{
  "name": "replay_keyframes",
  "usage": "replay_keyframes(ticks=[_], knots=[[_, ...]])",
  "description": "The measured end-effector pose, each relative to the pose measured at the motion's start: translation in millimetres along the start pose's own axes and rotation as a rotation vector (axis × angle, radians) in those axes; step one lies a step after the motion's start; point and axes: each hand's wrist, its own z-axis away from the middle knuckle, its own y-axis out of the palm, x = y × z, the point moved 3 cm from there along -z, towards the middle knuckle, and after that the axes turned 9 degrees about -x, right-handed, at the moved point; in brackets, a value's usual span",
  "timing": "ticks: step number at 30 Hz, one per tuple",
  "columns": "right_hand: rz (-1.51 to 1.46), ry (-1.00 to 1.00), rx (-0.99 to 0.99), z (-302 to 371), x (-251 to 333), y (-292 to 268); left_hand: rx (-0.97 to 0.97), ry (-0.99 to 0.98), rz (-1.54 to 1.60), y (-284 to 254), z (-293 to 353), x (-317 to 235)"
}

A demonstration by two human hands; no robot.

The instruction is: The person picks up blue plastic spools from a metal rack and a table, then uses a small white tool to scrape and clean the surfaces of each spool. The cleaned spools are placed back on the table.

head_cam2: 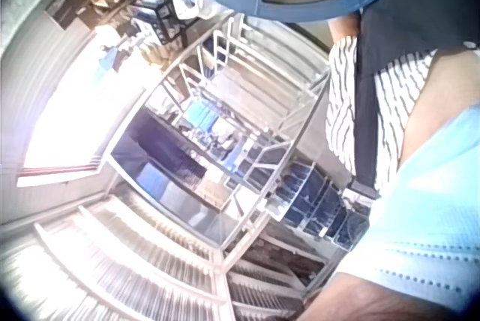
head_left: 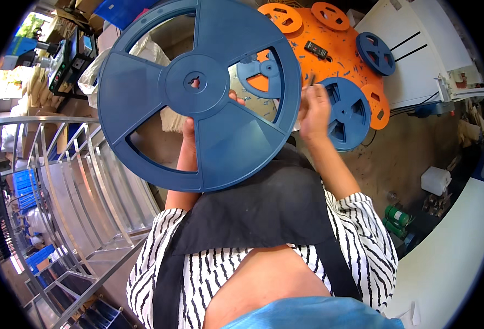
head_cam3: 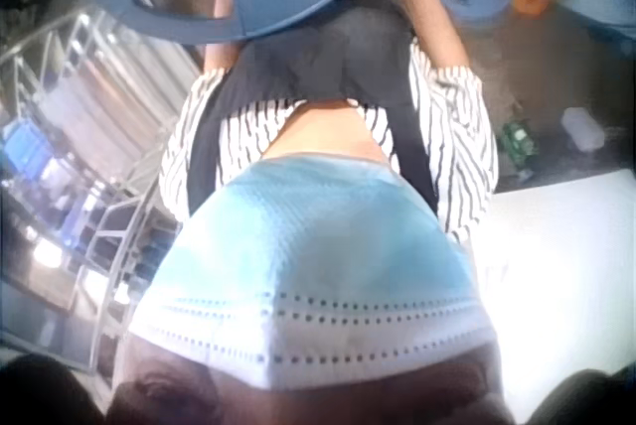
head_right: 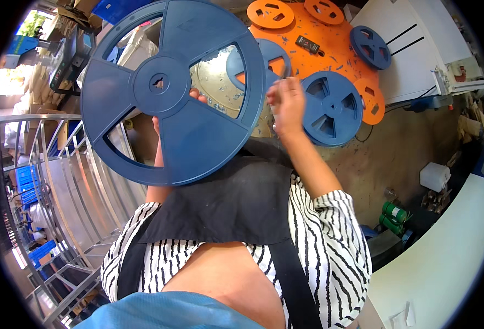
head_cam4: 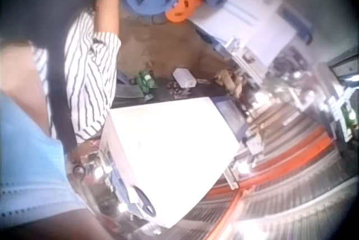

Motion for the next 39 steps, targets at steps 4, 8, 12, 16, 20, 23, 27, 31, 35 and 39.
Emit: replay_keyframes(ticks=[4, 8, 12, 16, 20, 23, 27, 31, 35, 39], knots=[[0.143, -0.112, 0.323, 18.6, -1.9, 48.2, 0.108, 0.023, 0.136, 10.7, -1.3, 14.3], [0.257, -0.316, 0.277, 28.8, 37.0, 95.5, 0.179, 0.027, 0.301, 29.8, 2.6, 28.4], [0.294, -0.336, 0.274, 28.9, 40.5, 92.7, 0.178, -0.001, 0.362, 29.7, 8.1, 37.1], [0.245, -0.357, 0.341, 36.4, 37.4, 95.2, 0.226, -0.001, 0.335, 25.7, 11.1, 39.3], [0.252, -0.292, 0.333, 40.7, 32.5, 94.0, 0.238, 0.009, 0.339, 23.3, 13.0, 42.1], [0.246, -0.284, 0.357, 41.8, 31.0, 93.4, 0.207, 0.012, 0.344, 22.3, 15.2, 43.9], [0.282, -0.311, 0.385, 39.8, 27.0, 92.8, 0.190, 0.019, 0.376, 20.6, 16.4, 45.8], [0.417, -0.339, 0.416, 42.1, 20.0, 91.1, 0.126, 0.021, 0.367, 28.2, 14.8, 45.8], [0.194, -0.363, 0.377, 48.5, 19.2, 89.8, 0.162, -0.015, 0.355, 38.4, 12.6, 44.2], [0.221, -0.438, 0.277, 38.9, 31.7, 89.3, 0.166, -0.008, 0.357, 41.4, 13.7, 42.8]])
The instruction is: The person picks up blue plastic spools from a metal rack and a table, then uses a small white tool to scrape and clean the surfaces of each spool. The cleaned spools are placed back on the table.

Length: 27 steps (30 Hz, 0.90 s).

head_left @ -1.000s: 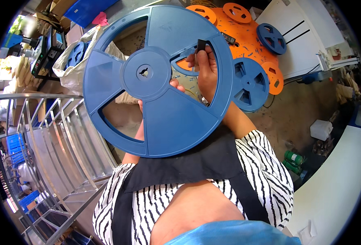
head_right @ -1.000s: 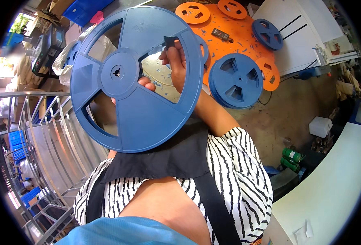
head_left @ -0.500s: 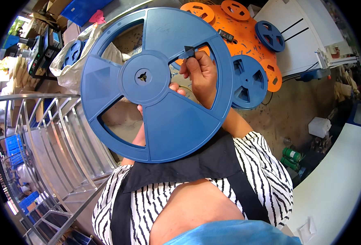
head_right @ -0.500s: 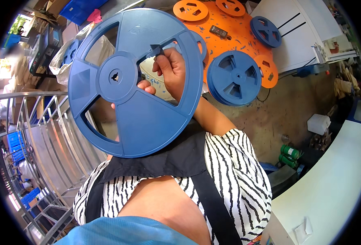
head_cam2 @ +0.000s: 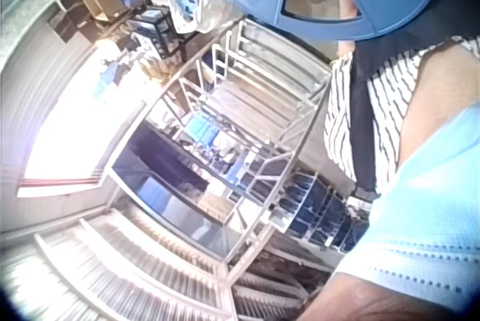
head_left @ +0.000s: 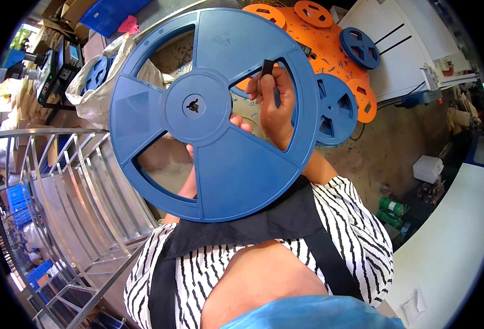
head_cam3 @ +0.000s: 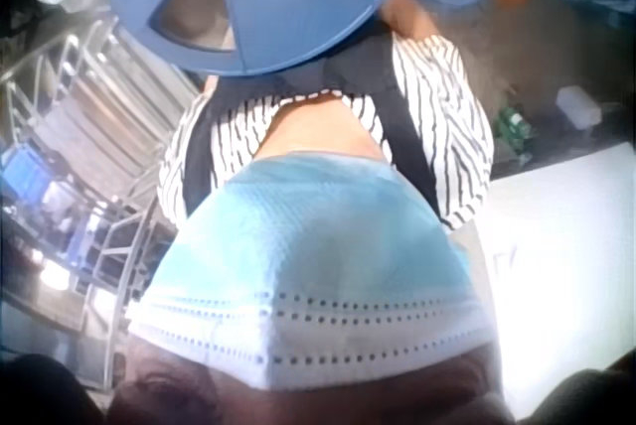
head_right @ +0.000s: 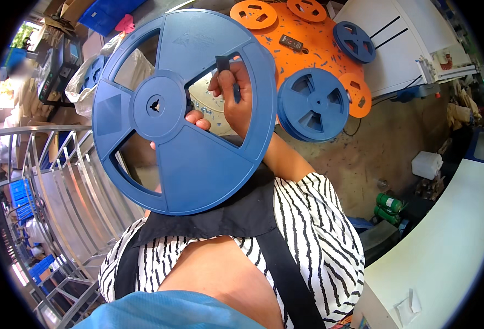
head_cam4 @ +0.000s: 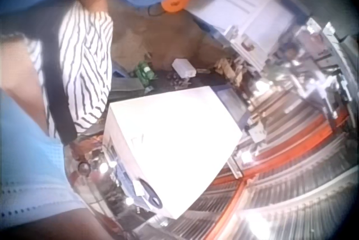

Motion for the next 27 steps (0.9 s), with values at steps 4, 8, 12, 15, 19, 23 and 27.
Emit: replay_keyframes(ticks=[4, 8, 12, 15, 19, 23, 27], knots=[[0.053, -0.027, 0.023, -0.8, 2.7, 1.3, 0.006, -0.017, 0.014, -3.5, 0.1, 1.4], [0.135, -0.075, 0.125, 9.7, 3.7, 7.9, -0.040, -0.012, 0.074, 2.0, 2.3, 8.4], [0.116, -0.137, -0.046, 2.1, 7.0, -4.0, -0.008, -0.049, 0.050, 0.2, 3.2, 6.3], [0.078, -0.094, -0.049, -0.2, 6.4, -4.3, -0.004, -0.050, 0.033, -1.7, 4.5, 5.6], [0.085, -0.094, 0.008, 10.1, 0.3, 2.0, 0.009, -0.050, 0.040, -0.4, 3.1, 8.8], [0.147, -0.197, 0.128, 15.0, 0.7, 6.3, 0.046, -0.034, -0.055, -4.0, 1.6, 7.5], [0.090, -0.018, 0.135, 23.0, -5.9, -4.3, -0.037, -0.039, -0.173, -5.2, 2.7, -7.2]])
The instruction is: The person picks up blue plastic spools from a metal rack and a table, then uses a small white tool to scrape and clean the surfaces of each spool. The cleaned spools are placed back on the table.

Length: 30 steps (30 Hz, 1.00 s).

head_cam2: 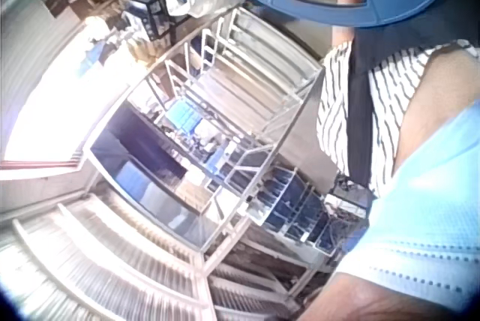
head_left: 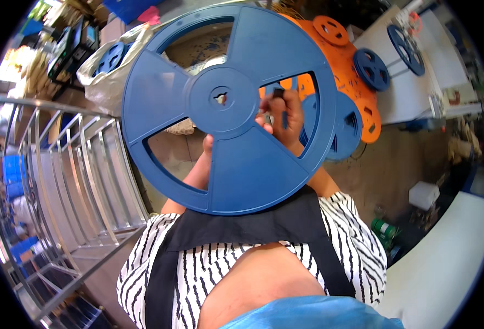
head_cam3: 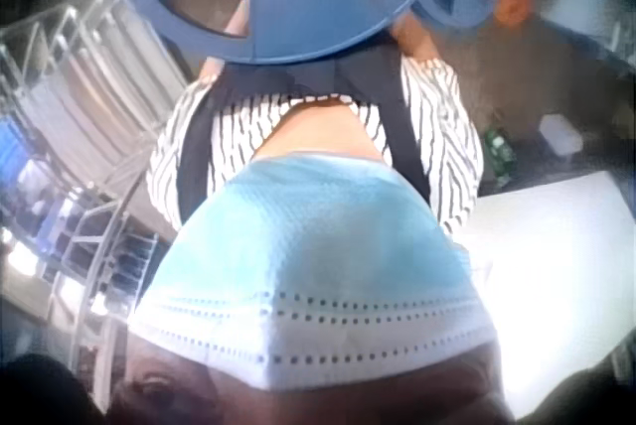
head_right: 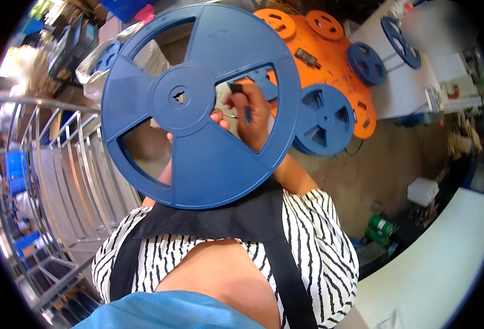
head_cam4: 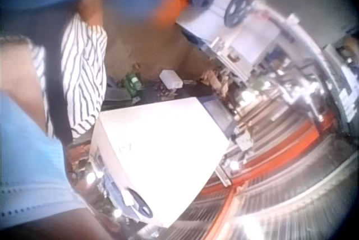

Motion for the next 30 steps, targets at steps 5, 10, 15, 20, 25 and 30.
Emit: replay_keyframes(ticks=[5, 10, 15, 20, 25, 30], knots=[[0.079, 0.236, -0.118, 7.9, -76.1, -68.1, -0.101, 0.046, -0.446, -21.9, -14.0, -51.3], [-0.067, 0.430, -0.258, -36.4, -22.1, -83.9, -0.289, 0.166, -0.897, -28.2, 3.0, -94.3], [-0.091, 0.751, 0.457, -51.2, 65.1, -2.6, -0.323, 0.262, -1.093, -20.1, -2.1, -98.8], [0.142, 0.767, 0.757, -53.5, 94.9, 30.6, -0.317, 0.251, -1.184, -20.1, -8.3, -100.5], [0.212, 0.799, 0.841, -51.4, 92.8, 31.7, -0.328, 0.172, -1.284, -25.9, -0.5, -105.4], [0.308, 0.807, 0.949, -51.5, 110.1, 25.5, -0.260, 0.185, -1.335, -25.1, -0.2, -102.5]])
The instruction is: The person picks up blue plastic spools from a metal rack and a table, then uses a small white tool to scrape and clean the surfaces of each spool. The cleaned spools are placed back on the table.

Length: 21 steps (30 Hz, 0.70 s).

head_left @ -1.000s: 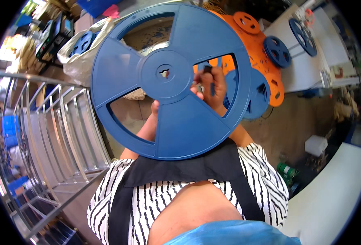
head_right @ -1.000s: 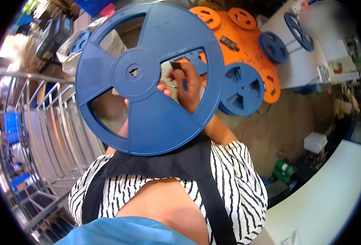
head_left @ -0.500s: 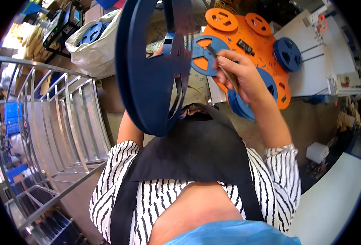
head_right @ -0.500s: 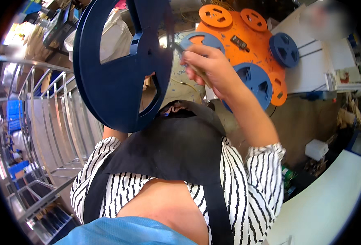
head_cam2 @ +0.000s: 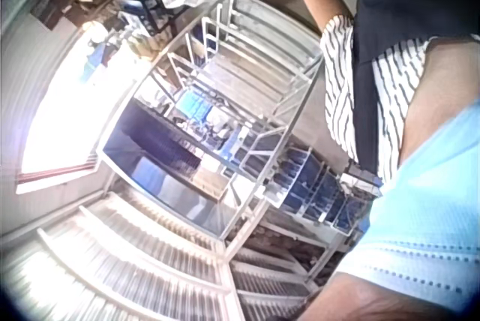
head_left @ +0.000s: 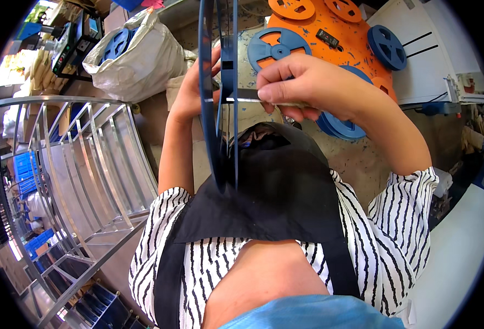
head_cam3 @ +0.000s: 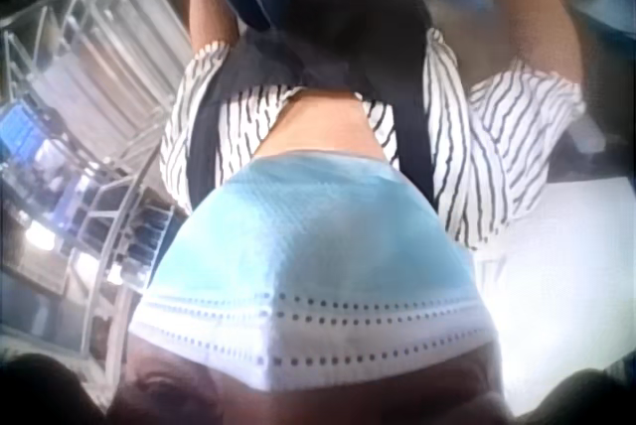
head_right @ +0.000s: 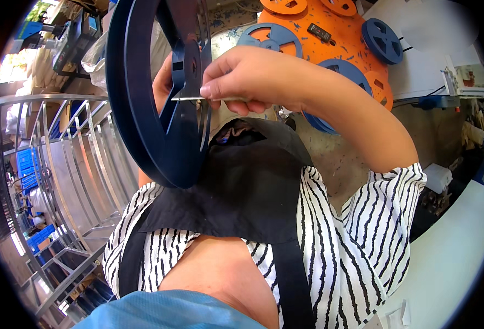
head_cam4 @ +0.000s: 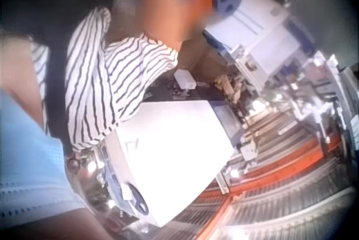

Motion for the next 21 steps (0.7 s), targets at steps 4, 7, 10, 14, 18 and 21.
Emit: replay_keyframes(ticks=[4, 7, 10, 14, 18, 21], knots=[[0.023, 0.002, 0.078, 20.2, 10.6, -0.3, 0.115, 0.242, -0.107, -9.7, -9.5, 12.3], [-0.013, 0.004, 0.047, 26.0, 9.0, -1.9, 0.108, 0.281, -0.052, 0.5, -15.9, 14.3], [-0.044, 0.041, -0.004, 3.8, -10.5, -14.4, 0.136, 0.270, -0.037, 7.6, -21.5, 8.9], [-0.105, 0.034, 0.008, 6.3, -21.0, -16.4, 0.155, 0.107, -0.084, 19.4, -22.2, 0.0], [-0.263, 0.057, 0.131, 31.4, -29.7, -29.0, 0.165, 0.083, -0.047, 30.3, -29.3, 24.4], [-0.527, -0.017, -0.136, 39.4, -72.9, -55.6, 0.213, -0.039, 0.083, 50.9, -42.5, 56.5]])
